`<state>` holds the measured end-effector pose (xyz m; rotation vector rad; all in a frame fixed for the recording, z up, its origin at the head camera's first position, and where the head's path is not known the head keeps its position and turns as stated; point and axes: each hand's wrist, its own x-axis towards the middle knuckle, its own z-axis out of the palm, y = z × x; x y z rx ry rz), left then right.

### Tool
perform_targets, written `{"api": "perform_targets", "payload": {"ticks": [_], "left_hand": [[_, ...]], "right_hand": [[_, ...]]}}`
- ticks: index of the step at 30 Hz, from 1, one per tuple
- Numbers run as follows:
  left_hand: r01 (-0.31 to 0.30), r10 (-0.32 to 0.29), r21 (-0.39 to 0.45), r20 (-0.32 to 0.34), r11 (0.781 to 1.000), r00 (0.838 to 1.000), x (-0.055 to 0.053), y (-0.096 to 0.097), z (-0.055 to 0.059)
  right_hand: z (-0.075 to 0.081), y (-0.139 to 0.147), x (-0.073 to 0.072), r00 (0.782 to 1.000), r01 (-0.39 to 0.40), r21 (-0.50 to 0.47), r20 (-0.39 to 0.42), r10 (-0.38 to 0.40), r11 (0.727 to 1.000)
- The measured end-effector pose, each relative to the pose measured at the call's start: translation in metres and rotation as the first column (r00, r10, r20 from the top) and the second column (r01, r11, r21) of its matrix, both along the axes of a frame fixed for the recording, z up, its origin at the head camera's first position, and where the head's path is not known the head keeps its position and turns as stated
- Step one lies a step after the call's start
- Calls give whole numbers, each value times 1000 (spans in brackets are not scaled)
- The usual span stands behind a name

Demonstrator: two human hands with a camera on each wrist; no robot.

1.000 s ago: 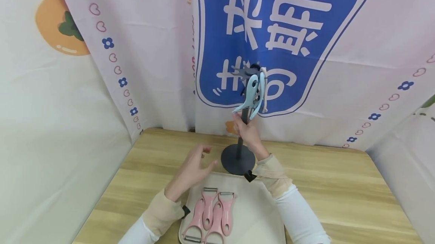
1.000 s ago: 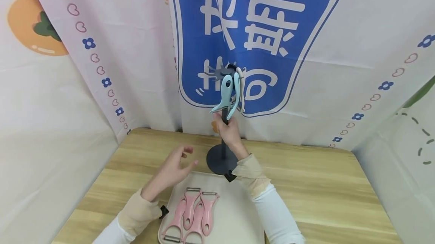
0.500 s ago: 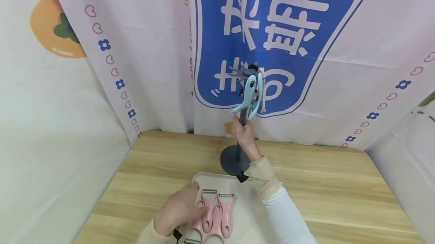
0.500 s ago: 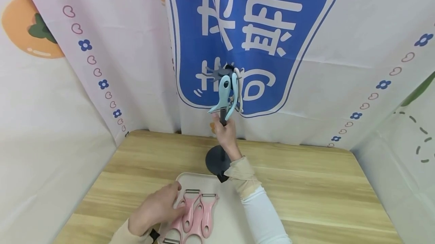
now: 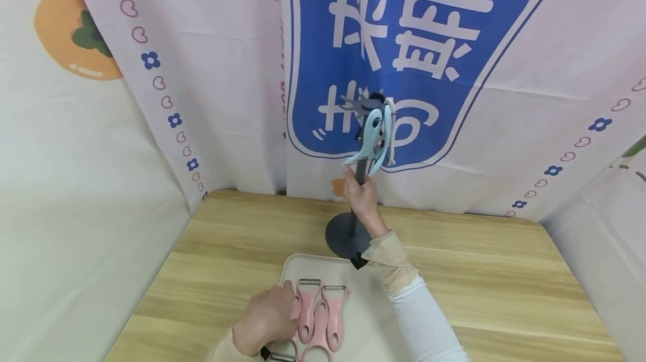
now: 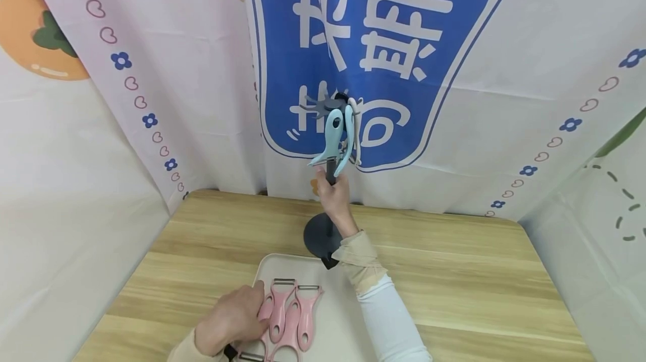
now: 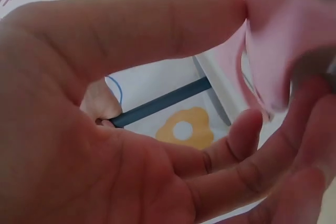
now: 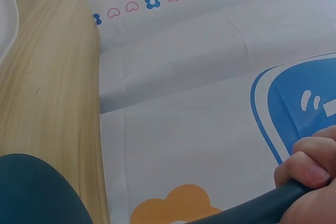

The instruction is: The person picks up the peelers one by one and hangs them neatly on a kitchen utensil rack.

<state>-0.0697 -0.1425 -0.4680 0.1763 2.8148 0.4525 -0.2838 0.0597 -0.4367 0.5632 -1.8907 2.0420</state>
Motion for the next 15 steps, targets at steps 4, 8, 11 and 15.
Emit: {"api": "perform_targets", "payload": {"ticks": [4,8,11,15], "left_hand": [[-32,31,35,28,999,999,2,2,-2],[-66,63,56,45,996,997,1,7,-3],[-81,79,59,33,995,996,1,9,-4],[-91,89,56,27,994,996,0,9,-4]], "right_hand": [[1,0,-1,1000,-14,4,-27,14,1000],[1,1,-1,1000,-25,6,-19,25,1000],[1,3,-1,1000,-13,26,9,13,1000],[2,3,1,1000,-4,37,30,3,999]]}}
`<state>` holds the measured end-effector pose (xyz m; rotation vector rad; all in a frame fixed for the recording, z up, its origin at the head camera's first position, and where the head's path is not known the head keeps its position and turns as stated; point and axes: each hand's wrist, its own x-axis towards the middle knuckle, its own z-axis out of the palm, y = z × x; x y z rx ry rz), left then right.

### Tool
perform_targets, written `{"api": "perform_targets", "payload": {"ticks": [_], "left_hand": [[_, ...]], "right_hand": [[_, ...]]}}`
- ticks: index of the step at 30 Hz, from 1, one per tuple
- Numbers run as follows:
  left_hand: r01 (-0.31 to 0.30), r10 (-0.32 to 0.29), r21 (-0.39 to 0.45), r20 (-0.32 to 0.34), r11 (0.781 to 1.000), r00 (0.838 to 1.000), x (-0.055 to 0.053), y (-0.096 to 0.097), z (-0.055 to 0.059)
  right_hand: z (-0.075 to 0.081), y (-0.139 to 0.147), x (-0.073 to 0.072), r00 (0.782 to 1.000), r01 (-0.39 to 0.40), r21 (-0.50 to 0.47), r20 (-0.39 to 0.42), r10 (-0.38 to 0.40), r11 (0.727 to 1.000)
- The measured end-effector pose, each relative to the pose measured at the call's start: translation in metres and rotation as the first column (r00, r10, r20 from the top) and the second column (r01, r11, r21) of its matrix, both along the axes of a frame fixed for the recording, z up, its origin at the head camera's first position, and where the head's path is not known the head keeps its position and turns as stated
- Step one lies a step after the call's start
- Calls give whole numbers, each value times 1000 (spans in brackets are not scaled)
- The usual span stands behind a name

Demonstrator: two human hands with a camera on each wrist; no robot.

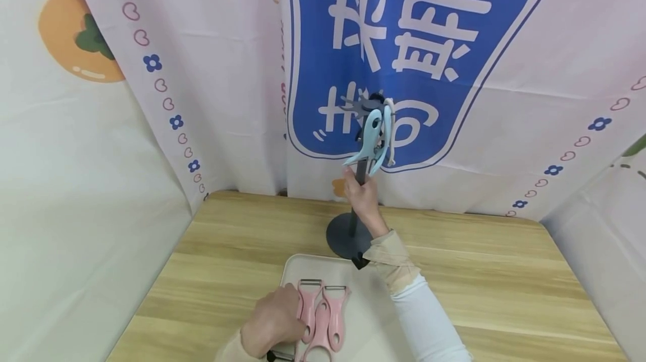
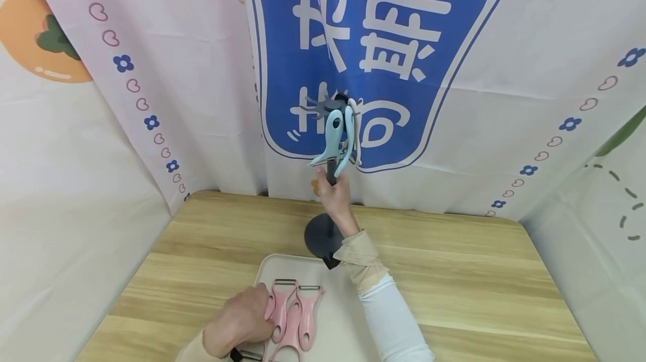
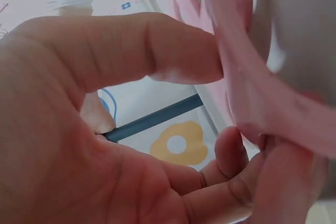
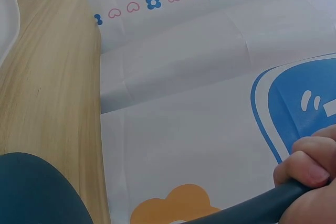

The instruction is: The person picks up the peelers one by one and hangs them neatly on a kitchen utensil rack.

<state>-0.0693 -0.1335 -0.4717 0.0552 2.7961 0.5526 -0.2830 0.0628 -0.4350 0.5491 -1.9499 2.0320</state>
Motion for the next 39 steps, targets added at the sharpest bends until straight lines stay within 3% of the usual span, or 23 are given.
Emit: {"api": "perform_targets", "payload": {"ticks": [7,14,19,26,34,37,39], "left_hand": [[-1,1,-20,-3,1000,1000,2,0,5],[21,-21,17,-12,1000,1000,3,-1,15],[50,-43,128,-58,990,997,-2,-6,25],[80,-30,300,-170,951,985,-14,-8,43],[129,21,447,-316,885,949,-31,-1,58],[165,34,446,-405,880,914,-39,-1,64],[201,29,428,-473,881,881,-47,-2,66]], "right_hand": [[-2,1,1,1000,8,3,14,-8,1000],[-5,2,4,999,26,16,32,-26,1000],[-5,3,7,999,35,6,36,-35,999],[-4,2,5,999,30,4,14,-30,1000],[-2,1,4,999,32,-13,3,-32,999],[-1,0,3,1000,30,-6,5,-30,1000],[-1,-1,2,999,32,-9,7,-32,999]]}}
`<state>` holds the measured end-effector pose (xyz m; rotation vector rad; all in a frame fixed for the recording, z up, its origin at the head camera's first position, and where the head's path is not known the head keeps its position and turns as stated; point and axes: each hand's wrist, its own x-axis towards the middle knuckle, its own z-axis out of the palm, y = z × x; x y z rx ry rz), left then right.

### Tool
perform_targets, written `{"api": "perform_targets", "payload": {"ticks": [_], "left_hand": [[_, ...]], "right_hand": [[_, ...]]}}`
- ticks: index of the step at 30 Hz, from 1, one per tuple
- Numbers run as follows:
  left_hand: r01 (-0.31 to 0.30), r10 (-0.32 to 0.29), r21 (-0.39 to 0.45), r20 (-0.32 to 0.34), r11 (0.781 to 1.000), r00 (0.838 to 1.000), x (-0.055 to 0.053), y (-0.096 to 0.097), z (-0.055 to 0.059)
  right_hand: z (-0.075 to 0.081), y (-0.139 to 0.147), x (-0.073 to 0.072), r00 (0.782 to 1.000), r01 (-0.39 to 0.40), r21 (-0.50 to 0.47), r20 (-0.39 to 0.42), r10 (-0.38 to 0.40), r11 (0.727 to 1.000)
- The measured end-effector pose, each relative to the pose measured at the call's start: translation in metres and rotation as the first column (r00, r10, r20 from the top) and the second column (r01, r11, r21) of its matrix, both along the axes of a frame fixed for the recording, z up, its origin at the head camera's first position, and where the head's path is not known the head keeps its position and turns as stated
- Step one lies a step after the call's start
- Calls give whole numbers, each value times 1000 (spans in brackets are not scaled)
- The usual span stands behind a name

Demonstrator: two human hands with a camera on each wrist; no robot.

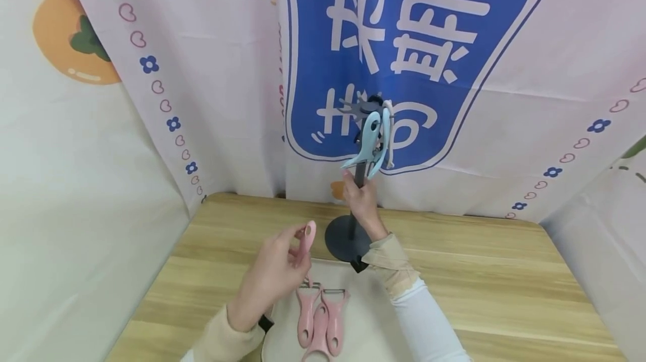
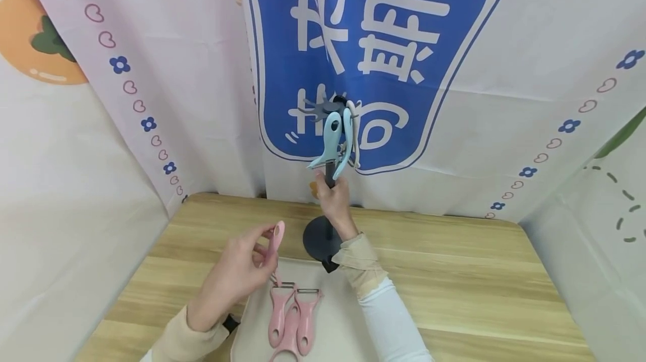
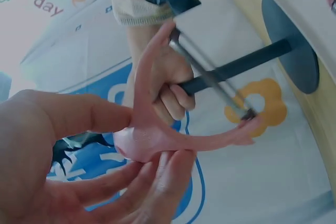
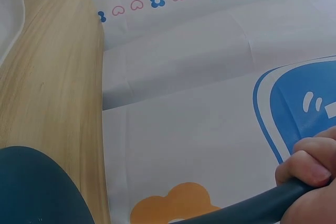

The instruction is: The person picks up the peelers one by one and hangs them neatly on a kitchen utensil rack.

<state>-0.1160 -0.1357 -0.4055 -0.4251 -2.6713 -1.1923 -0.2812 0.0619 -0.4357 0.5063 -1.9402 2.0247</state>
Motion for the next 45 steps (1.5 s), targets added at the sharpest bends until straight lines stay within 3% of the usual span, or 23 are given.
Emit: {"api": "perform_targets", "payload": {"ticks": [3,7,13,22,29,38,45], "left_hand": [[10,-8,15,-118,1000,993,-13,-3,4],[30,-10,79,-239,996,971,-29,-5,8],[43,20,181,-333,983,943,-50,-4,18],[82,20,205,-452,975,892,-76,3,36],[104,32,220,-538,970,843,-79,12,52],[119,28,207,-595,971,804,-78,23,72],[155,48,254,-645,955,763,-77,30,90]], "right_hand": [[0,0,-2,1000,2,-18,-7,-2,1000],[0,-1,-2,1000,17,-28,-20,-18,999],[-1,-2,-3,998,29,-9,-47,-30,1000],[-2,-1,0,994,101,59,-49,-98,993],[-1,-1,0,995,88,66,-48,-85,994],[-1,1,-2,998,46,18,-43,-46,999],[0,0,0,999,47,23,-20,-46,999]]}}
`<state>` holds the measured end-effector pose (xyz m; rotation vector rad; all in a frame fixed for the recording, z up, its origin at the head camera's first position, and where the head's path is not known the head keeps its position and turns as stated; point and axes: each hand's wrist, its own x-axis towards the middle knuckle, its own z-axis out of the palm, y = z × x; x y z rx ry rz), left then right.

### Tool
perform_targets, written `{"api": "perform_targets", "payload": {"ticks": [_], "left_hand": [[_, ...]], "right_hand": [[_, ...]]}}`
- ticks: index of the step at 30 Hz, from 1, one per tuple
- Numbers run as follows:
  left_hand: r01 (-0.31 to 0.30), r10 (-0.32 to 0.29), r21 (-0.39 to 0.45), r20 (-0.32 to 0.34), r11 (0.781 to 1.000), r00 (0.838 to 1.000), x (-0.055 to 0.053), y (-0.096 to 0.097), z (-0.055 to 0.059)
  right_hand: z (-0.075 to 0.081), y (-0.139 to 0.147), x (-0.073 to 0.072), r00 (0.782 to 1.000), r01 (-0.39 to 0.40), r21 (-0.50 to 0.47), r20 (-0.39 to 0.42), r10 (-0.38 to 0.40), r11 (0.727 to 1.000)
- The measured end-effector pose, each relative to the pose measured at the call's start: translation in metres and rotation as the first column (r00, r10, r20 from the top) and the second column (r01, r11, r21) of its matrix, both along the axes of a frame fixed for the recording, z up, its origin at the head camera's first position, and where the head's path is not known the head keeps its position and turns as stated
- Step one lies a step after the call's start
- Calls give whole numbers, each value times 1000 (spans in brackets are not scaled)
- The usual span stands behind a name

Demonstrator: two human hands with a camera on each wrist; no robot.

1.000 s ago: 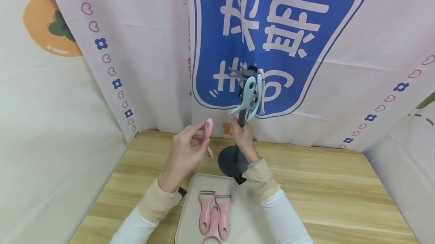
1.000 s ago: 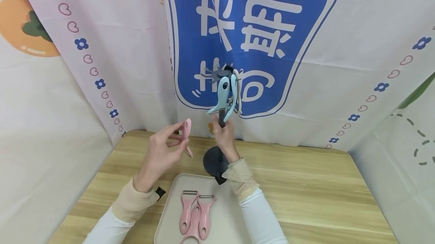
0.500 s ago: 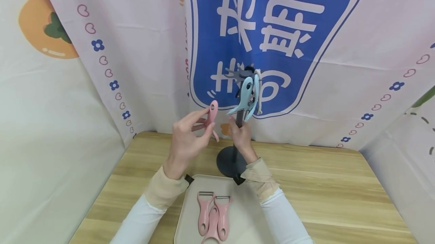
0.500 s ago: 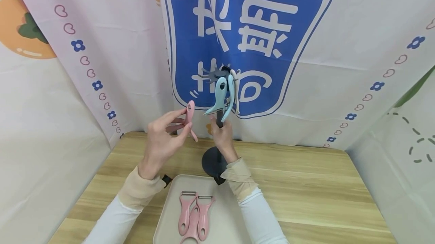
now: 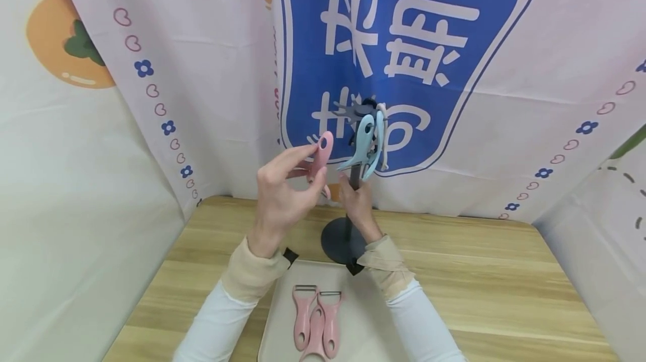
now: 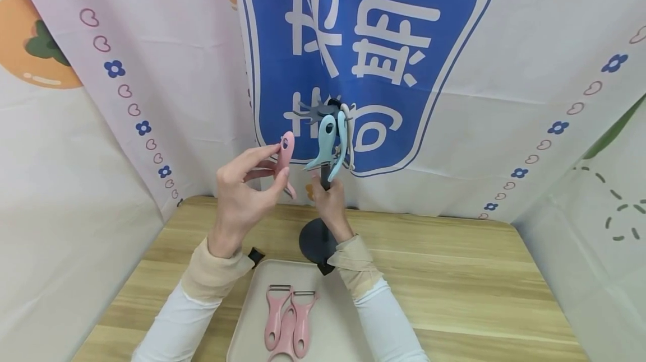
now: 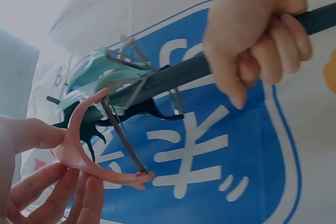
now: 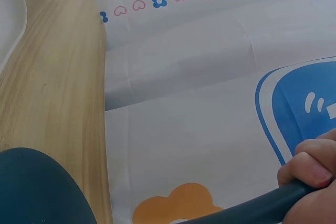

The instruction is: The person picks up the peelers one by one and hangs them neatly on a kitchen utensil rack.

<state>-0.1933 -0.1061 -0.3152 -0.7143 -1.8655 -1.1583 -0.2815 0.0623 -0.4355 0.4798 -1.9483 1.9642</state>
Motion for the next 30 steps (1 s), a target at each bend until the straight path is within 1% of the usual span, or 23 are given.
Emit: {"api": "perform_targets", "payload": {"ticks": [6,10,12,17,23,26,30], "left_hand": [[23,-23,27,-27,999,999,-1,7,12],[32,-31,47,-39,998,999,-2,11,18],[34,-31,59,-43,998,999,-3,13,20],[37,-32,77,-64,996,997,-5,20,23],[29,-22,66,-100,997,995,-9,29,27],[30,-22,75,-110,997,994,-11,32,28],[36,-27,83,-113,996,993,-12,34,28]], "right_hand": [[0,0,-2,999,-8,-26,-39,7,1000],[0,1,-2,1000,11,-21,-26,-11,1000],[-1,1,-1,999,34,-5,-11,-34,999],[0,1,1,996,79,66,24,-80,995],[1,0,1,992,110,123,54,-117,986],[1,0,0,990,115,125,72,-124,985],[-1,-1,-1,992,100,79,70,-105,992]]}}
